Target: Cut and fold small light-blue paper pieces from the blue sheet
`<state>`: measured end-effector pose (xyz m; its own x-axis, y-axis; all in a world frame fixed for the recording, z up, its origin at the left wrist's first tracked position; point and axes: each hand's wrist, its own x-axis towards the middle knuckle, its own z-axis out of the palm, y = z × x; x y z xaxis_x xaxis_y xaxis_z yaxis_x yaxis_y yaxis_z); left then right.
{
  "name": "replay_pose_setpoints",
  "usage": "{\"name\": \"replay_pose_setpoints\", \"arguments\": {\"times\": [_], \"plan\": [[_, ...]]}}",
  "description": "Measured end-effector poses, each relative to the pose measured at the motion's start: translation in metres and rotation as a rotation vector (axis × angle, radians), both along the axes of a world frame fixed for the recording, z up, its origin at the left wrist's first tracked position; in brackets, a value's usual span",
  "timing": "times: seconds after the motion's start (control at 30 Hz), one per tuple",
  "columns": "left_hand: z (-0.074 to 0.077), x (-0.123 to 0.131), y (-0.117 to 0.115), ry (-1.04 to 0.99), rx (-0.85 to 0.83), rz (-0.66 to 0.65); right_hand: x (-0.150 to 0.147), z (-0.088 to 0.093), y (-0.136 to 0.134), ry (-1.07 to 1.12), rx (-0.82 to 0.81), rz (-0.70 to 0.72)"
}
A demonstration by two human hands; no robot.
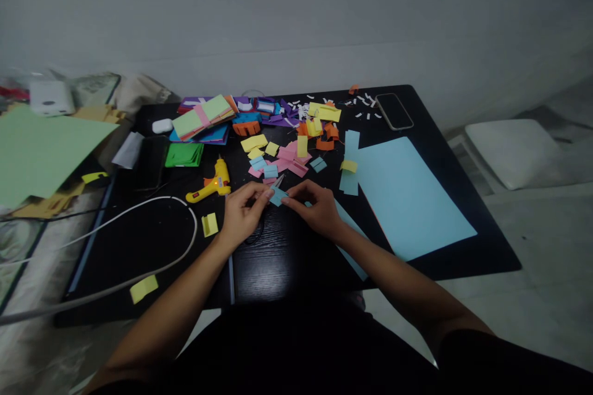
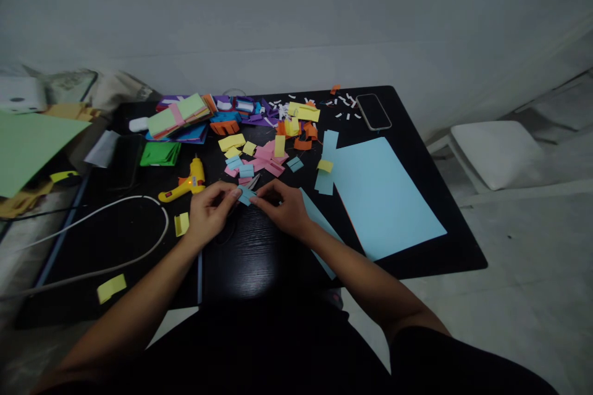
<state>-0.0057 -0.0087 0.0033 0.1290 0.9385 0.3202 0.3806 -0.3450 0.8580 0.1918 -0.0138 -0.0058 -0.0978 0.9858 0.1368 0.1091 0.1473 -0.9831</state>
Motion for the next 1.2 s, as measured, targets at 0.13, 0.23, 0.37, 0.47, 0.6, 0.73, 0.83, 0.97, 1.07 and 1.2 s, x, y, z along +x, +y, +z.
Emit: {"name": "replay_pose_setpoints", "arguments": {"times": [0.13, 0.23, 0.37, 0.47, 0.6, 0.73, 0.83, 0.97, 1.07, 1.2], "plan": [[0.0004, -0.0003, 0.0001, -0.005, -0.003, 0.005, 0.0002, 0.0000, 0.0002, 0.037, -0.007, -0.026], [-0.0005, 0.0004, -0.0001, -0.037, -0.017, 0.002, -0.0008, 0.0009, -0.0004, 0.054, -0.021, -0.054], [-0.0022, 0.0009, 0.0001, -0.082, -0.039, 0.007, -0.0029, 0.0001, -0.0007, 0.104, -0.037, -0.069], [-0.0030, 0.0009, 0.0002, -0.102, -0.050, 0.008, -0.0038, -0.0010, -0.0006, 0.140, -0.046, -0.076], [-0.0030, 0.0011, -0.0001, -0.109, -0.063, 0.017, -0.0032, 0.0000, -0.0003, 0.174, -0.086, -0.052], [-0.0021, 0.0031, -0.0008, -0.139, -0.109, 0.021, -0.0030, -0.0007, -0.0001, 0.165, -0.132, -0.008], [-0.0016, 0.0051, -0.0014, -0.170, -0.150, 0.022, -0.0045, -0.0029, -0.0003, 0.184, -0.163, 0.058], [-0.0017, 0.0062, -0.0018, -0.188, -0.170, 0.021, -0.0062, -0.0040, -0.0006, 0.233, -0.212, 0.109], [-0.0013, 0.0062, -0.0014, -0.196, -0.180, 0.024, -0.0061, -0.0031, 0.0004, 0.254, -0.234, 0.109], [-0.0002, 0.0054, 0.0007, -0.205, -0.199, 0.033, -0.0045, -0.0024, 0.0028, 0.283, -0.228, 0.101]]}}
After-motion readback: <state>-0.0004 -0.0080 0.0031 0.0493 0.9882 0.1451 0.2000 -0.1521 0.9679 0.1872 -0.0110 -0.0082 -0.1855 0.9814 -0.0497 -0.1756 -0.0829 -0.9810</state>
